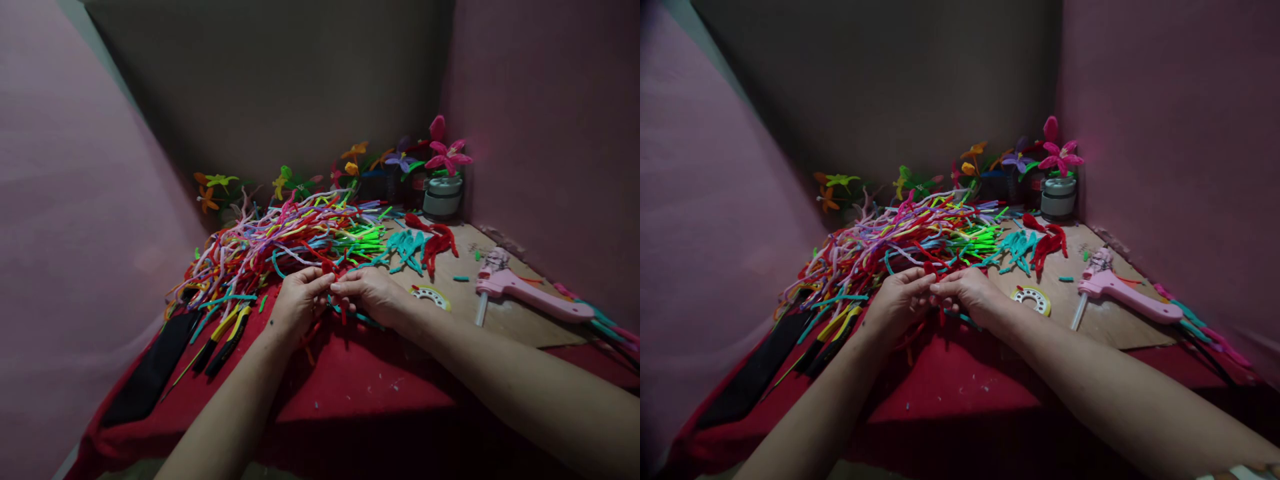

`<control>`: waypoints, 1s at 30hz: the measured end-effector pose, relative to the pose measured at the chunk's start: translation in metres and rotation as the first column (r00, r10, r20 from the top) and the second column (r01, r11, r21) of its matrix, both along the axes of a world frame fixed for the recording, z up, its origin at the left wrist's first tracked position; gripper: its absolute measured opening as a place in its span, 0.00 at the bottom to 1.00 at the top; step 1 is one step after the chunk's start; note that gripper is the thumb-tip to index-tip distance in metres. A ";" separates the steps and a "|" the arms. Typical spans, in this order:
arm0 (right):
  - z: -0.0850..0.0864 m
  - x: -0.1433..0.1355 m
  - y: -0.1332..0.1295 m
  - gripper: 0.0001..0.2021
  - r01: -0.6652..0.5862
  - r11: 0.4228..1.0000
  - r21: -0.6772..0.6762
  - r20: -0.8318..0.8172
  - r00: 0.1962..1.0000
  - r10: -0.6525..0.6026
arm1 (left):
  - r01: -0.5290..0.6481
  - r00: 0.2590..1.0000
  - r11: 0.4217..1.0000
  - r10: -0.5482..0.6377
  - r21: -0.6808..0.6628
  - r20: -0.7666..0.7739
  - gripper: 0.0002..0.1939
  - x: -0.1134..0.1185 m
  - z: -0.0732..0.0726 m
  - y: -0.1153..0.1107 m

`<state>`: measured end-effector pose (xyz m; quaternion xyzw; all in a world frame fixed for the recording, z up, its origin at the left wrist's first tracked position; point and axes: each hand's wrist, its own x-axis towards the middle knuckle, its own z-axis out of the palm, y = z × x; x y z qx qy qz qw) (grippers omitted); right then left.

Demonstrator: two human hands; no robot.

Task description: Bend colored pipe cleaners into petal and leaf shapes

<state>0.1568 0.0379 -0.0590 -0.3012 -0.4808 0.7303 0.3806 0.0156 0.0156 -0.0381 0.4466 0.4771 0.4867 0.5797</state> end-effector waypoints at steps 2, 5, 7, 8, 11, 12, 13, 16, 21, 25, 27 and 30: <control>0.002 0.000 -0.001 0.07 0.037 0.999 0.028 0.056 0.998 -0.038 | 0.017 1.000 1.000 -0.017 -0.006 0.011 0.13 0.000 0.002 -0.001; 0.007 -0.001 -0.004 0.06 0.079 0.996 0.046 0.140 0.986 -0.085 | 0.032 0.999 0.999 -0.032 0.006 -0.038 0.12 0.003 0.005 -0.004; 0.009 -0.001 -0.006 0.07 0.086 0.993 0.083 0.183 0.978 -0.100 | 0.003 0.996 1.000 -0.001 0.020 -0.093 0.11 0.007 0.008 -0.006; 0.011 -0.001 -0.007 0.08 0.090 0.991 0.102 0.192 0.975 -0.109 | -0.021 0.994 0.999 0.024 0.025 -0.111 0.11 0.009 0.010 -0.007; 0.014 -0.001 -0.008 0.08 0.085 0.992 0.093 0.186 0.977 -0.101 | -0.098 0.983 0.993 0.106 0.059 -0.148 0.12 0.012 0.011 -0.008; 0.015 -0.001 -0.009 0.08 0.085 0.993 0.079 0.185 0.978 -0.098 | -0.120 0.976 0.989 0.134 0.089 -0.170 0.12 0.011 0.011 -0.007; 0.016 -0.001 -0.009 0.09 0.085 0.994 0.069 0.185 0.978 -0.096 | -0.141 0.967 0.982 0.164 0.126 -0.197 0.12 0.011 0.012 -0.006; 0.016 -0.002 -0.009 0.10 0.068 0.995 0.074 0.191 0.978 -0.082 | -0.238 0.925 0.933 0.302 0.268 -0.229 0.10 0.003 0.016 0.000; 0.018 0.004 0.002 0.08 0.253 0.964 0.080 0.125 0.957 -0.262 | -0.353 0.894 0.877 0.419 0.325 -0.160 0.10 -0.017 0.018 0.011; 0.028 0.026 0.021 0.05 0.559 0.822 0.106 -0.001 0.827 -0.562 | -0.287 0.925 0.923 0.337 0.258 -0.178 0.11 -0.023 0.008 0.016; 0.033 0.042 0.027 0.03 0.604 0.782 0.154 -0.032 0.794 -0.607 | -0.246 0.928 0.939 0.300 0.241 -0.222 0.12 -0.021 0.004 0.017; 0.036 0.069 0.031 0.07 0.702 0.673 0.235 -0.041 0.699 -0.714 | -0.198 0.926 0.955 0.256 0.220 -0.277 0.13 -0.017 0.003 0.015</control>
